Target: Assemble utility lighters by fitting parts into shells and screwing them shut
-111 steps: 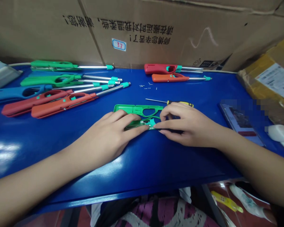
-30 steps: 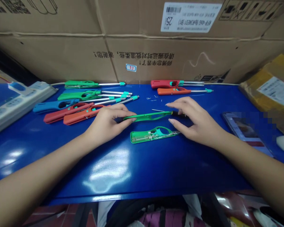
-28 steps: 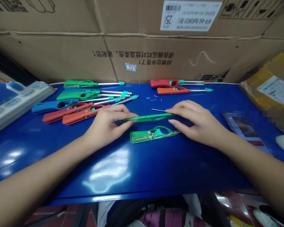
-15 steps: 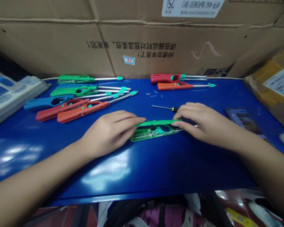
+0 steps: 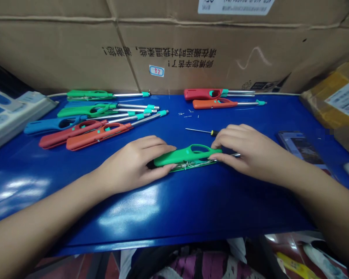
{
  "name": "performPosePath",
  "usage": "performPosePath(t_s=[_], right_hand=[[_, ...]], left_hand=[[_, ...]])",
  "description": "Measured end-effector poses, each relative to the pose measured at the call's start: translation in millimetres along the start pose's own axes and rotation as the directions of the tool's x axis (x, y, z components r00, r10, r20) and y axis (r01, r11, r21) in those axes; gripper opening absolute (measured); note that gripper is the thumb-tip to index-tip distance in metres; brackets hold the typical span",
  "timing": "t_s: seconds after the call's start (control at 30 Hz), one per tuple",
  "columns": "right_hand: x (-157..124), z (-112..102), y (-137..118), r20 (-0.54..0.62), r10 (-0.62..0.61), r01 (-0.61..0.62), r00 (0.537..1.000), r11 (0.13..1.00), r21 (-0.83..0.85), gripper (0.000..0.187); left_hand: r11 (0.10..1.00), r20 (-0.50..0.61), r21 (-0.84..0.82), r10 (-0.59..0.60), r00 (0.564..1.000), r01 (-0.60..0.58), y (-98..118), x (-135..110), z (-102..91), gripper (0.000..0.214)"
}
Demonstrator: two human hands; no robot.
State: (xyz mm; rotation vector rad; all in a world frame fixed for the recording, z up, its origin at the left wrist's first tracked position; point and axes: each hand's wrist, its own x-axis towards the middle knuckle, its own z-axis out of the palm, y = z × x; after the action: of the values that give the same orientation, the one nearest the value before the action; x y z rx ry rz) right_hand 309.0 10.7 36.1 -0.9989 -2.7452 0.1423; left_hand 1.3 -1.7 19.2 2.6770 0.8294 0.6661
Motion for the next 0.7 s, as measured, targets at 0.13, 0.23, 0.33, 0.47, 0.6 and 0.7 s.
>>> performPosePath(t_s=[0.13,0.23,0.33,0.47,0.6,0.7], right_hand=[[-0.4,2.1,-0.1,0.047,-0.027,0.028,0.998,1.0,-0.011,0.022],[-1.1,1.6,-0.1,0.069,-0.045,0.046,0.997,0.999,-0.007,0.021],[-1.7,0.1,-0.4,0.068,-0.052,0.053,0.996,0.999,-0.013,0.017],[-1.8,-1.8,-1.4,0.075,-0.074,0.075,0.994,0.997,-0.008,0.016],[-1.8,-2.4,-1.7,0.095,-0.085,0.086,0.992,0.996,-0.014,0.016],[-1.9,-2.5,-1.1,0.101,-0.094,0.097,0.99,0.995,-0.026,0.016]], left_hand=[[1.0,0.07,0.003,-0.005,0.998,0.005,1.7,1.0,-2.6,0.031],[0.999,0.101,0.038,0.009,0.995,-0.013,2.5,0.6,-3.4,0.031],[0.997,0.114,0.076,0.017,0.993,-0.025,3.2,-0.7,-4.0,0.031],[0.992,0.102,0.112,0.049,0.994,-0.06,4.3,-1.7,-4.7,0.032],[0.986,0.093,0.141,0.076,0.993,-0.088,5.0,-2.7,-4.4,0.032],[0.983,0.1,0.157,0.083,0.991,-0.098,5.0,-3.6,-4.2,0.032]])
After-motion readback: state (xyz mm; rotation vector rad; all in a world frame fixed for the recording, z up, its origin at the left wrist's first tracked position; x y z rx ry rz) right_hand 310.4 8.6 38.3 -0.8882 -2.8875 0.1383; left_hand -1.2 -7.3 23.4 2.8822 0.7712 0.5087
